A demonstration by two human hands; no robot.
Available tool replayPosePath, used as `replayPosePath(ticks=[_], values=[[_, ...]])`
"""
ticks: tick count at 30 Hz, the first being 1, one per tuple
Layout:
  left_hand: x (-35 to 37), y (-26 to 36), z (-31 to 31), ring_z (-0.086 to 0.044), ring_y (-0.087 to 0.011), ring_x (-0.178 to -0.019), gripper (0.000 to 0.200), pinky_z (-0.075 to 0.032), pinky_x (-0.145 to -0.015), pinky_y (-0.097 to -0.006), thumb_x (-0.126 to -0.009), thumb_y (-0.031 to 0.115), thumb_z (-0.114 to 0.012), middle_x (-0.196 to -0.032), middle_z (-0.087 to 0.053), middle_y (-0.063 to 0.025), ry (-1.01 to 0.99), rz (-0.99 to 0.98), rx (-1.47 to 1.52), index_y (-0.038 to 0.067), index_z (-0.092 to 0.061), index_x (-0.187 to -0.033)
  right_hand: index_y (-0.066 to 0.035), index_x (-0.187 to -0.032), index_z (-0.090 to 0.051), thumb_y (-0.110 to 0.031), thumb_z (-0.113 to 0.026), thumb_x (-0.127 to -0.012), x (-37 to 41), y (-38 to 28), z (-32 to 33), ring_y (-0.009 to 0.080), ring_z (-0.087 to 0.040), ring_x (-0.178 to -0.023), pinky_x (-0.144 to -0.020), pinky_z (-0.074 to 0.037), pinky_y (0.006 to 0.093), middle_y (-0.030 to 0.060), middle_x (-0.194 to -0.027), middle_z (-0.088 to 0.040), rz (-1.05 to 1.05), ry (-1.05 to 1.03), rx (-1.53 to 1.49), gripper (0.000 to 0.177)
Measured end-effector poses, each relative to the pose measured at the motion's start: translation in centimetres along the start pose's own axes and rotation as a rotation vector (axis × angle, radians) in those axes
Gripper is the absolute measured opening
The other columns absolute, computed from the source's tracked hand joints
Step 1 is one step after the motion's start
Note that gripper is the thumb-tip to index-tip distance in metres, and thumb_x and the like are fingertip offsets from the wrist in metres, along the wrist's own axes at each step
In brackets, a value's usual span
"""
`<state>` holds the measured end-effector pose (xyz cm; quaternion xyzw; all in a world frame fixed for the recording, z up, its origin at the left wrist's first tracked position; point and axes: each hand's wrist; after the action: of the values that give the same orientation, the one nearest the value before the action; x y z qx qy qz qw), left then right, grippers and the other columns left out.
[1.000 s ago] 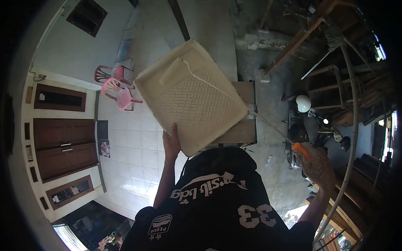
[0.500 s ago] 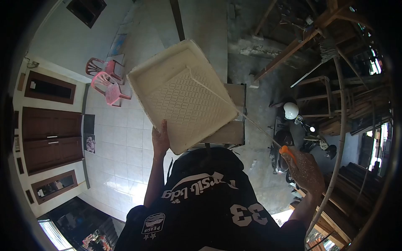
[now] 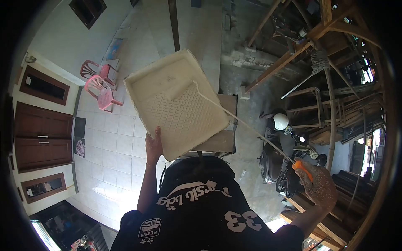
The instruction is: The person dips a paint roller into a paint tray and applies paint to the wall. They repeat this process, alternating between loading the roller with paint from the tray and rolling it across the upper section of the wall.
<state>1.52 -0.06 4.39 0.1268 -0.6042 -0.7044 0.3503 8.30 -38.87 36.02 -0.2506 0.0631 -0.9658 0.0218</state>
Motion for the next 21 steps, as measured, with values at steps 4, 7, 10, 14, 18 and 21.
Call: replayPosePath(ticks=[4,7,10,14,18,21], values=[[0.0,-0.8,0.3,-0.061,-0.0358,-0.104,0.052,-0.047,-0.088,-0.0409,-0.096,0.036,-0.055,-0.111,-0.062,-0.0274,-0.010,0.000,-0.005,-0.010,-0.050,-0.121,-0.006,-0.116,-0.064,-0.029,-0.059,-0.093,1.4,0.2,0.9,0.0198,-0.064,-0.062,-0.061,-0.049,0.0327,0.0133,-0.070,-0.065,-0.031,0.052,-0.011,0.033],[-0.2,-0.2,0.1,-0.060,-0.0372,-0.104,0.055,-0.047,-0.089,-0.0414,-0.095,0.037,-0.055,-0.111,-0.061,-0.0284,-0.006,0.016,-0.015,-0.011,-0.049,-0.122,-0.006,-0.116,-0.064,-0.025,-0.064,-0.089,2.1,-0.1,2.2,0.0229,-0.066,-0.068,-0.066,-0.050,0.0340,0.0148,-0.082,-0.067,-0.013,0.131,-0.077,0.033],[-0.1,-0.6,0.2,-0.059,-0.0394,-0.106,0.058,-0.046,-0.090,-0.0424,-0.094,0.039,-0.056,-0.112,-0.060,-0.0298,-0.026,-0.007,-0.010,-0.011,-0.049,-0.122,-0.008,-0.116,-0.065,-0.024,-0.067,-0.087,2.6,-0.4,3.0,0.0235,-0.066,-0.073,-0.071,-0.052,0.0346,0.0149,-0.090,-0.068,0.067,0.230,-0.004,0.033],[-0.2,-0.8,0.3,-0.058,-0.0416,-0.108,0.059,-0.045,-0.091,-0.0438,-0.094,0.040,-0.055,-0.114,-0.059,-0.0316,-0.010,-0.033,-0.035,-0.011,-0.048,-0.123,-0.015,-0.116,-0.066,-0.029,-0.065,-0.088,0.7,-2.2,3.4,0.0283,-0.066,-0.079,-0.074,-0.052,0.0389,0.0134,-0.093,-0.068,0.243,0.303,0.298,0.031],[0.1,-0.2,0.4,-0.059,-0.0397,-0.107,0.057,-0.046,-0.090,-0.0425,-0.095,0.039,-0.055,-0.114,-0.060,-0.0300,-0.025,-0.058,-0.031,-0.010,-0.048,-0.124,-0.019,-0.115,-0.067,-0.034,-0.065,-0.087,-0.3,-4.7,4.2,0.0333,-0.065,-0.081,-0.075,-0.051,0.0428,0.0133,-0.091,-0.069,0.237,0.248,0.232,0.032],[0.2,-0.1,0.3,-0.060,-0.0383,-0.105,0.054,-0.047,-0.089,-0.0417,-0.095,0.036,-0.055,-0.112,-0.061,-0.0290,-0.006,-0.005,-0.040,-0.009,-0.048,-0.124,-0.015,-0.111,-0.069,-0.035,-0.067,-0.085,0.4,-3.7,5.1,0.0335,-0.066,-0.080,-0.072,-0.051,0.0417,0.0164,-0.087,-0.068,0.264,0.309,0.220,0.033]])
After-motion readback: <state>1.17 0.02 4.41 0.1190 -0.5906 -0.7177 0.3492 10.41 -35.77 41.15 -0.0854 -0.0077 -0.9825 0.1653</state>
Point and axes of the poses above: each hand's wrist, its own x-axis away from the middle knuckle, its own z-axis out of the back of the hand, y = z × x
